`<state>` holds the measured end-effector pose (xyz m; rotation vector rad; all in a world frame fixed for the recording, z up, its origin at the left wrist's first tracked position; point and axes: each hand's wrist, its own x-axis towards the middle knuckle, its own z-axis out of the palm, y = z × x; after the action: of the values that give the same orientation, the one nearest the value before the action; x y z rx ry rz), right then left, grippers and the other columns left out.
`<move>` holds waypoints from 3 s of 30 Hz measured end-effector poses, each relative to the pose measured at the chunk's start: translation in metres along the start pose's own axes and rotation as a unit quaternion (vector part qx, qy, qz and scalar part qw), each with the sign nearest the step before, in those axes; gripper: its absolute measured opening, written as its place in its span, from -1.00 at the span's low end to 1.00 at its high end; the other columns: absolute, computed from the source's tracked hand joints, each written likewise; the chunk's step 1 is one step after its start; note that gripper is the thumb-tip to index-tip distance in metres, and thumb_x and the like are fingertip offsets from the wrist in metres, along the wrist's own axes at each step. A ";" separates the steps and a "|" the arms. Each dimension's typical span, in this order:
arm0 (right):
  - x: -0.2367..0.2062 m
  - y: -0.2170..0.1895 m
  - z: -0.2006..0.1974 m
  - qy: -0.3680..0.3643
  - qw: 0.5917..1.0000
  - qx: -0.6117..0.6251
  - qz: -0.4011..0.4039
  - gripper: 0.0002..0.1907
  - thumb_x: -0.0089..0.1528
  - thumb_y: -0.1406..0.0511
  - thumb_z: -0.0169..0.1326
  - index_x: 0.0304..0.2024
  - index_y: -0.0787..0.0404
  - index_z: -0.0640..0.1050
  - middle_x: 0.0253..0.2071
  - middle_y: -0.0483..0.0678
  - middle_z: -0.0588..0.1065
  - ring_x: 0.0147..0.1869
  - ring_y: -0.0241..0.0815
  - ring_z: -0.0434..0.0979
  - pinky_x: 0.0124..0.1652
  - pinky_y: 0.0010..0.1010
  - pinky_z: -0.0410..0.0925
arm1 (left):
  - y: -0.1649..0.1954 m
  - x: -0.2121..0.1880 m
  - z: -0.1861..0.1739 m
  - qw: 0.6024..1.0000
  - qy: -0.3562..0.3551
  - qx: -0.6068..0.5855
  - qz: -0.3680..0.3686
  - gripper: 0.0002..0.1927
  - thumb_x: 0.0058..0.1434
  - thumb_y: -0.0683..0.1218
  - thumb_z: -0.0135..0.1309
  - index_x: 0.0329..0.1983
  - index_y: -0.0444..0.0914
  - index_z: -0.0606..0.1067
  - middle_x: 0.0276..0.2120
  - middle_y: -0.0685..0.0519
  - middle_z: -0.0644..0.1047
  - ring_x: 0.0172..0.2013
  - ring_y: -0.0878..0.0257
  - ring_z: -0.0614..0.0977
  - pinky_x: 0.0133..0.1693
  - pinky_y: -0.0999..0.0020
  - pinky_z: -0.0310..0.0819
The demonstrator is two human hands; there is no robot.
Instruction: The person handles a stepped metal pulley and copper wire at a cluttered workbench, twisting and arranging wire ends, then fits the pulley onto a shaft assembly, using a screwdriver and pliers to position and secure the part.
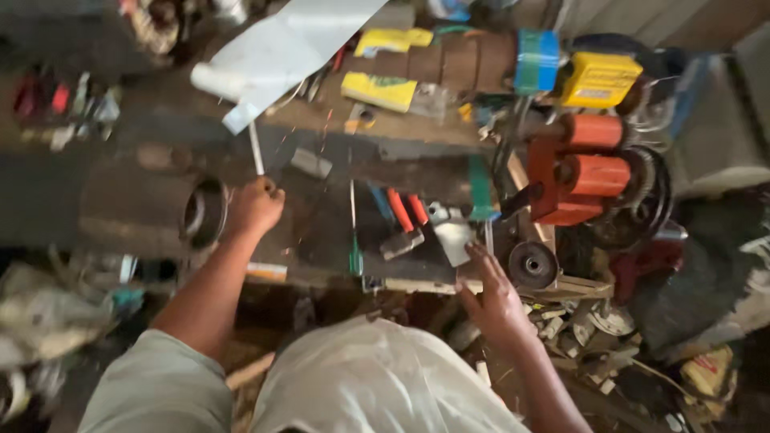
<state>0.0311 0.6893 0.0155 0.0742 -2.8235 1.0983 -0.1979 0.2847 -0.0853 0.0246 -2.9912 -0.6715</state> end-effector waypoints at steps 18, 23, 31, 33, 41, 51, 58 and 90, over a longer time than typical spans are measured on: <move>-0.035 -0.110 0.045 0.011 0.979 -0.017 0.201 -0.57 0.17 0.27 0.21 0.07 0.27 0.51 -0.11 0.13 0.54 -0.03 0.12 0.59 -0.08 -0.19 0.45 | -0.001 0.123 0.046 0.974 -0.216 0.063 -0.018 -0.71 0.17 -0.06 0.13 -0.05 -0.22 0.60 0.00 -0.22 0.59 0.05 -0.21 0.60 0.02 -0.08 0.53; 0.006 -0.141 0.050 -0.009 0.983 0.058 0.173 -0.62 0.21 0.22 0.15 0.03 0.27 0.55 -0.09 0.10 0.61 0.03 0.08 0.66 -0.03 -0.21 0.46 | -0.005 0.121 0.001 0.986 -0.141 -0.042 0.076 -0.74 0.19 -0.08 0.09 -0.14 -0.33 0.59 -0.12 -0.32 0.59 -0.03 -0.28 0.60 -0.02 -0.08 0.51; 0.110 -0.198 0.077 0.047 0.988 -0.095 -0.114 -0.39 0.12 0.17 0.26 0.19 0.21 0.44 0.19 0.20 0.49 0.24 0.21 0.48 0.12 -0.04 0.36 | 0.020 0.079 -0.102 0.859 -0.227 -0.454 0.067 -0.87 0.31 -0.14 0.09 -0.28 -0.32 0.47 -0.49 -0.02 0.50 -0.55 0.22 0.47 -0.49 0.23 0.38; 0.125 -0.204 0.084 0.091 0.967 -0.165 -0.172 -0.34 0.07 0.14 0.27 0.18 0.18 0.43 0.15 0.15 0.52 0.22 0.18 0.51 0.15 0.02 0.33 | 0.034 0.071 -0.109 0.833 -0.234 -0.493 0.092 -0.90 0.32 -0.17 0.09 -0.30 -0.29 0.47 -0.53 0.05 0.46 -0.58 0.35 0.45 -0.53 0.36 0.35; 0.095 -0.171 0.073 -0.004 0.978 0.194 0.073 -0.74 0.28 0.27 0.17 -0.02 0.27 0.63 -0.28 0.06 0.64 -0.21 -0.12 0.62 -0.19 -0.35 0.48 | 0.065 0.048 -0.079 0.788 -0.289 -0.543 -0.013 -0.93 0.32 -0.17 0.01 -0.26 -0.29 0.43 -0.51 -0.01 0.58 -0.63 0.21 0.55 -0.62 0.28 0.33; 0.083 -0.127 0.077 0.108 0.992 0.037 -0.051 -0.76 0.23 0.36 0.19 -0.06 0.27 0.65 -0.15 0.10 0.63 -0.08 0.06 0.65 -0.08 -0.22 0.48 | 0.134 0.132 -0.021 0.787 -0.261 -0.557 -0.036 -0.88 0.28 -0.23 0.04 -0.14 -0.33 0.51 -0.38 -0.03 0.65 -0.50 0.22 0.67 -0.55 0.34 0.44; 0.089 -0.120 0.061 0.172 0.983 -0.045 -0.035 -0.76 0.18 0.33 0.23 -0.10 0.18 0.67 -0.21 0.03 0.63 -0.15 0.06 0.63 -0.16 -0.17 0.46 | 0.196 0.180 -0.024 0.818 -0.273 -0.506 0.017 -0.85 0.22 -0.24 0.10 -0.13 -0.33 0.51 -0.38 -0.06 0.65 -0.52 0.18 0.69 -0.59 0.30 0.45; 0.188 -0.137 0.059 0.227 0.967 0.097 -0.061 -0.85 0.23 0.34 0.19 -0.18 0.29 0.65 -0.35 0.13 0.59 -0.35 -0.01 0.60 -0.31 -0.30 0.43 | 0.217 0.071 -0.187 0.884 -0.044 -0.115 0.451 -0.82 0.19 0.01 0.21 -0.28 -0.17 0.66 -0.44 -0.05 0.61 -0.35 -0.05 0.65 -0.31 0.06 0.53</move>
<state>-0.1485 0.5475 0.0867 0.0085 -2.2756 1.1825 -0.2536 0.3986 0.1814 -1.3276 -2.5038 -0.8588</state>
